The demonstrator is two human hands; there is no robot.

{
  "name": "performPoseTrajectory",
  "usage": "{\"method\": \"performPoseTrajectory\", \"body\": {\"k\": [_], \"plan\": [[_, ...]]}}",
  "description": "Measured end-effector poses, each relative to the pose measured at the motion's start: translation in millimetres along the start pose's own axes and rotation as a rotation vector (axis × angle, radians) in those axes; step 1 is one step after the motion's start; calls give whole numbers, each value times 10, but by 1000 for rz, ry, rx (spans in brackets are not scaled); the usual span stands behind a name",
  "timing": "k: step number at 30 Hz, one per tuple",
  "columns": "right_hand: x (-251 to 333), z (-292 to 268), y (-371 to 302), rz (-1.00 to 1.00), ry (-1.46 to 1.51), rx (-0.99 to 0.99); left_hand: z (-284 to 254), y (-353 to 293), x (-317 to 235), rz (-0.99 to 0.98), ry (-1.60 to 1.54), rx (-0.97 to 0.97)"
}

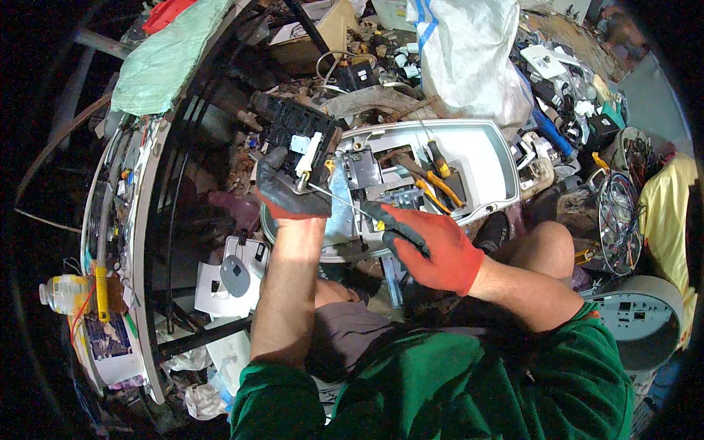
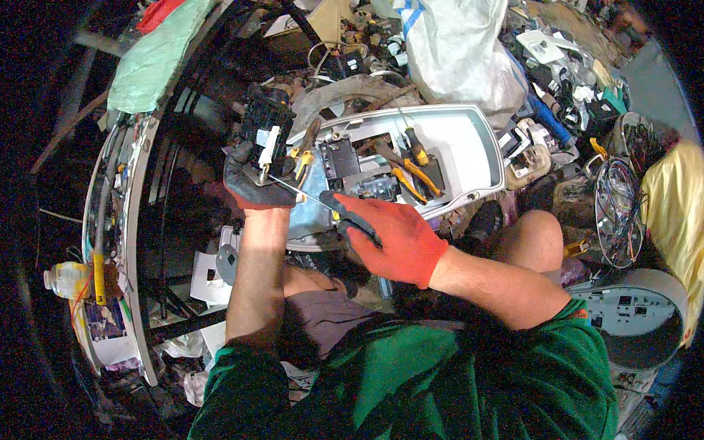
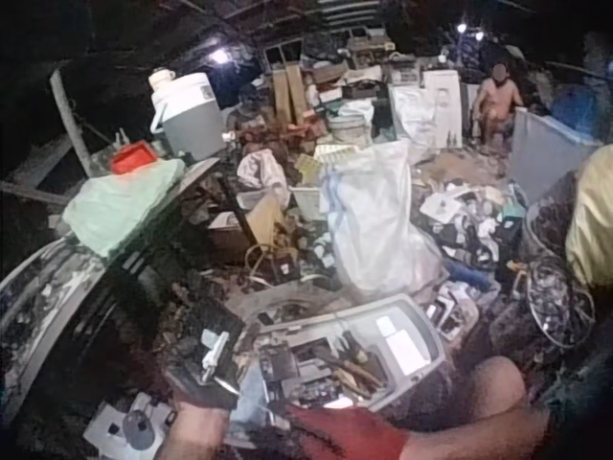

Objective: The person disassembles an electronic device by using a screwdriver and pliers to remove a circuit board and various plastic components from a housing.

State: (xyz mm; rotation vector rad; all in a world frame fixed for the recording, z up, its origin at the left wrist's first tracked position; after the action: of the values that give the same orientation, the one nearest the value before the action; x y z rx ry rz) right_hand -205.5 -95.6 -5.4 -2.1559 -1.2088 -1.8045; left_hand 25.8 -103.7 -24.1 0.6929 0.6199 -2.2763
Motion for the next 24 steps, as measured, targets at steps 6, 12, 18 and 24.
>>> {"method": "performPoseTrajectory", "body": {"k": [6, 12, 18, 24], "plan": [[-11, -18, -7, -3, 24, -2, 2, 23, 97, -80, -9, 43], [-1, -22, 12, 7, 23, 7, 40, 7, 138, -102, -33, 87], [-45, -84, 55, 6, -27, 35, 64, 27, 62, 7, 26, 94], [-829, -1168, 374, 98, -668, -289, -189, 45, -79, -19, 62, -171]]}}
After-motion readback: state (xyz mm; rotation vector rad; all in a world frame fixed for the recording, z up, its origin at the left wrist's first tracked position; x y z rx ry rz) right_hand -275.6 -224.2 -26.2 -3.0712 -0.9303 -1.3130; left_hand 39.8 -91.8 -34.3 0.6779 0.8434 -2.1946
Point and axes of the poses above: each hand's wrist, its own y-axis towards the middle knuckle, its own z-axis out of the palm, x = y × z, the point moved 9 cm from there along y, towards the middle knuckle, and after that the axes turned 12 degrees about -x, right-handed, at the moved point
